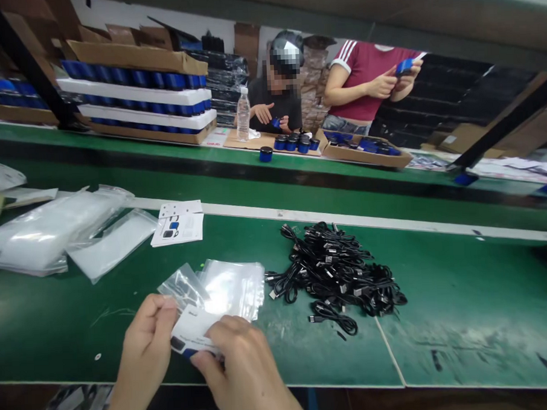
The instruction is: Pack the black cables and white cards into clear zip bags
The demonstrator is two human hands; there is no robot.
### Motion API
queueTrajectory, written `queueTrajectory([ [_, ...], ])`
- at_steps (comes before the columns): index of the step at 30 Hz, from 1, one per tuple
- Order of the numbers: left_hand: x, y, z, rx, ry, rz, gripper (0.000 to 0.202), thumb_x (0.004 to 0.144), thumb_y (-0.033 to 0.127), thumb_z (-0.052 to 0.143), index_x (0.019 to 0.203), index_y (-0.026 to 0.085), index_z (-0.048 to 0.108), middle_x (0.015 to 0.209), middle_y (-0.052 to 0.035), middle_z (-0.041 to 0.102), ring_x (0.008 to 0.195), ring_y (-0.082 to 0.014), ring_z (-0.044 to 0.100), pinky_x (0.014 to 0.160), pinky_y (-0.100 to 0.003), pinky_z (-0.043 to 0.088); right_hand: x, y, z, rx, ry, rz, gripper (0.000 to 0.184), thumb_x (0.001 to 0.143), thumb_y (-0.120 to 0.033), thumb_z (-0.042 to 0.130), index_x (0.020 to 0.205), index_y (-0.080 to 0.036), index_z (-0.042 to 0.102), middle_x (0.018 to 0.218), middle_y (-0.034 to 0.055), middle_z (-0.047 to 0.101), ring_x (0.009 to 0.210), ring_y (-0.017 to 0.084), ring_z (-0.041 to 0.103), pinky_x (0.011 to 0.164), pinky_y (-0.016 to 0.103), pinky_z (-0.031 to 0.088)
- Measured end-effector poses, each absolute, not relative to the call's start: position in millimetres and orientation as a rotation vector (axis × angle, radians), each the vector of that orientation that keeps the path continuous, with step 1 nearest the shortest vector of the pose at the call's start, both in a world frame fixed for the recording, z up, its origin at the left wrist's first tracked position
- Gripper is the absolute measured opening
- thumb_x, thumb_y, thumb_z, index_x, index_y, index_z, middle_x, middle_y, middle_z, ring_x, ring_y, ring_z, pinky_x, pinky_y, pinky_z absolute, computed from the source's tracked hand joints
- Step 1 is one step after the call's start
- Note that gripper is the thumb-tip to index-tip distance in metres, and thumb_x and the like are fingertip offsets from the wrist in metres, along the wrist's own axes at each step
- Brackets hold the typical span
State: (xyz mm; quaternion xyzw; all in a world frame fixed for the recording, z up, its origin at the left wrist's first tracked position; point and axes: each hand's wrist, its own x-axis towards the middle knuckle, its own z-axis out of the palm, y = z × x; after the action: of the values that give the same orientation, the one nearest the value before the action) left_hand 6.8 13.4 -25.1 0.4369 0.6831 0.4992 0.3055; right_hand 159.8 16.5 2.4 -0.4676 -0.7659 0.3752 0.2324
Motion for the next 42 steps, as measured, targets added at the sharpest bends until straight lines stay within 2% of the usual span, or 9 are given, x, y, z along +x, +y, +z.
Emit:
queueTrajectory([
  [6,5.8,15.4,-19.0,1.21,1.982,1.435,0.023,0.082,0.039,0.043,0.066,0.023,0.046,0.05,0.0082,0.041,0.044,-0.01,0.042,0.043,-0.019,0.036,133.8,-8.4,-23.8,-1.256,-1.232,1.332,0.066,0.061,-0.019,0.072,0.121,-0.021,0.044,0.106,0.0073,0.058,0.085,0.02,0.059,0.075,0.031,0.048],
  [9,6.0,15.6,-19.2,1.256,1.978,1.42,0.023,0.083,0.038,0.042,0.066,0.023,0.046,0.047,0.0085,0.043,0.041,-0.0103,0.044,0.041,-0.019,0.037,132.9,-14.5,-31.7,-1.178,-1.149,1.694,0.03,0.07,-0.031,0.067,0.093,-0.015,0.059,0.071,0.0027,0.062,0.057,0.016,0.059,0.052,0.025,0.047],
  [10,6.1,15.4,-19.9,1.276,1.964,1.401,0.022,0.083,0.038,0.042,0.067,0.023,0.046,0.045,0.0087,0.045,0.039,-0.0105,0.046,0.039,-0.019,0.038,135.5,-14.2,-32.0,-1.212,-1.237,1.639,0.017,0.074,-0.031,0.063,0.078,-0.015,0.06,0.061,0.0009,0.058,0.052,0.015,0.056,0.049,0.024,0.044],
  [12,6.5,14.4,-21.5,1.324,1.94,1.358,0.02,0.084,0.037,0.043,0.069,0.024,0.046,0.04,0.0096,0.046,0.036,-0.0112,0.049,0.039,-0.019,0.039,143.2,-11.7,-30.1,-1.251,-1.482,1.263,0.021,0.081,-0.025,0.056,0.061,-0.016,0.058,0.055,0.0009,0.055,0.052,0.014,0.055,0.05,0.024,0.042],
  [16,8.4,10.3,-21.1,1.462,1.931,1.276,0.018,0.084,0.032,0.044,0.069,0.023,0.048,0.038,0.0095,0.051,0.034,-0.0105,0.051,0.04,-0.019,0.04,154.1,-6.4,-26.3,-1.009,-1.766,0.57,0.015,0.083,-0.011,0.051,0.078,-0.018,0.063,0.063,0.0025,0.06,0.054,0.014,0.057,0.052,0.024,0.043],
  [22,14.7,1.9,-20.2,1.729,1.945,1.217,0.017,0.086,0.025,0.043,0.072,0.023,0.051,0.041,0.009,0.055,0.036,-0.0095,0.054,0.042,-0.017,0.04,151.0,-2.3,-27.7,-1.112,-2.047,0.249,0.018,0.087,-0.012,0.043,0.087,-0.017,0.06,0.064,0.0042,0.061,0.053,0.016,0.058,0.05,0.025,0.041],
  [27,25.3,-4.6,-29.3,2.05,1.839,1.146,0.018,0.085,0.025,0.047,0.071,0.023,0.058,0.051,0.005,0.062,0.043,-0.0122,0.06,0.046,-0.02,0.04,156.5,1.6,-16.3,-1.423,-2.236,0.382,0.021,0.087,-0.013,0.039,0.073,-0.019,0.053,0.06,0.003,0.062,0.047,0.018,0.059,0.045,0.026,0.032],
  [33,24.8,-9.0,-29.1,2.31,1.749,1.034,0.02,0.087,0.023,0.042,0.076,0.023,0.059,0.072,-0.0005,0.058,0.059,-0.0134,0.062,0.051,-0.021,0.046,173.8,3.9,4.3,-1.295,-2.15,0.883,0.017,0.087,-0.012,0.041,0.079,-0.019,0.055,0.074,0.0031,0.066,0.061,0.015,0.063,0.054,0.022,0.041],
  [42,25.9,-13.4,-15.7,2.358,1.526,1.011,0.01,0.084,0.019,0.046,0.077,0.023,0.053,0.082,-0.0011,0.052,0.063,-0.0103,0.059,0.058,-0.017,0.05,162.2,19.7,-14.9,-1.292,-1.739,0.98,0.015,0.075,-0.008,0.061,0.086,-0.018,0.061,0.077,-0.0007,0.065,0.067,0.012,0.062,0.061,0.019,0.047],
])
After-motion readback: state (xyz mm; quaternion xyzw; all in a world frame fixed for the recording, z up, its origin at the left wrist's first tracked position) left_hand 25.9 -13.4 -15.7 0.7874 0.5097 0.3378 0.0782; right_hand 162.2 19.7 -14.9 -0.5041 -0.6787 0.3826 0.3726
